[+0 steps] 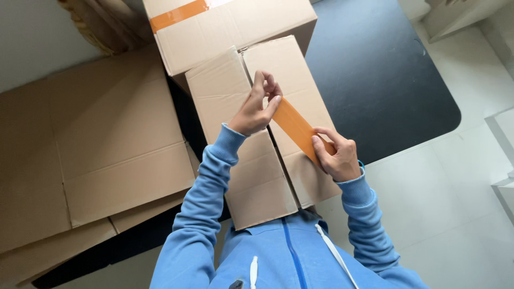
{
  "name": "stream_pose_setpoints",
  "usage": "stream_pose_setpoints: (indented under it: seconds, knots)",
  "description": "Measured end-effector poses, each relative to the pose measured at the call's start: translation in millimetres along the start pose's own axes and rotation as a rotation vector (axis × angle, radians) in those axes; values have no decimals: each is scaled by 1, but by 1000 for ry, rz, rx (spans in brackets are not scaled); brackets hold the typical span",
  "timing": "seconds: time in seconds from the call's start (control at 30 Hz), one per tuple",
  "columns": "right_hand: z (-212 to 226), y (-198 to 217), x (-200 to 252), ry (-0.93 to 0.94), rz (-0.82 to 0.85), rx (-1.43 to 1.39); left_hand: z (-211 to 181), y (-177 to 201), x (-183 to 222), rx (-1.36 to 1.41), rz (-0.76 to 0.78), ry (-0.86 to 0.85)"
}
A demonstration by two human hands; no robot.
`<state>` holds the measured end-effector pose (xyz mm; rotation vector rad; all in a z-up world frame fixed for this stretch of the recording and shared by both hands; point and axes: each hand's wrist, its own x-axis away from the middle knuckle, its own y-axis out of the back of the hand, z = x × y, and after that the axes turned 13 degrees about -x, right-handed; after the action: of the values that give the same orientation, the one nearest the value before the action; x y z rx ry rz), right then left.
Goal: The person seals cardboard boxes by applying packing tape along the center seams and cutting it with scissors.
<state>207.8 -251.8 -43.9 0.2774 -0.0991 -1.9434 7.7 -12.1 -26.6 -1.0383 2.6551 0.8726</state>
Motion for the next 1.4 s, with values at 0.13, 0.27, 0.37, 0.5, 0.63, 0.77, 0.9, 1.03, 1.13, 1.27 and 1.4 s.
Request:
stream_pose_setpoints:
  seconds: [0.13,0.27,0.37,0.5,0.63,0.77,0.9,1.03,1.13,1.27,1.4]
  knots:
    - [22,3,-6,-45,-27,146,-25,9,-8,-103,-8,-25]
    - [53,8,-7,-183,40,74,-19,19,-11,-161,40,-9]
    - [67,16,-4,-276,178,-188,11,28,-12,-107,71,47]
    - [13,12,12,-215,270,-633,92,26,-7,151,121,147]
    - [-56,-6,25,-197,227,-687,117,25,-17,198,126,163]
    - [-59,-17,29,-91,160,-548,120,37,-26,201,158,178]
    - [-74,-24,26,-64,123,-438,143,35,-21,394,123,181]
    - [-78,-32,19,-35,18,-566,183,6,-2,586,41,263]
    - [-85,-43,11,24,-44,-751,181,4,1,648,-6,295]
    - [-91,-63,23,42,-53,-943,180,3,4,737,-51,316]
    - [-84,-90,29,24,-37,-964,193,0,3,748,-67,326]
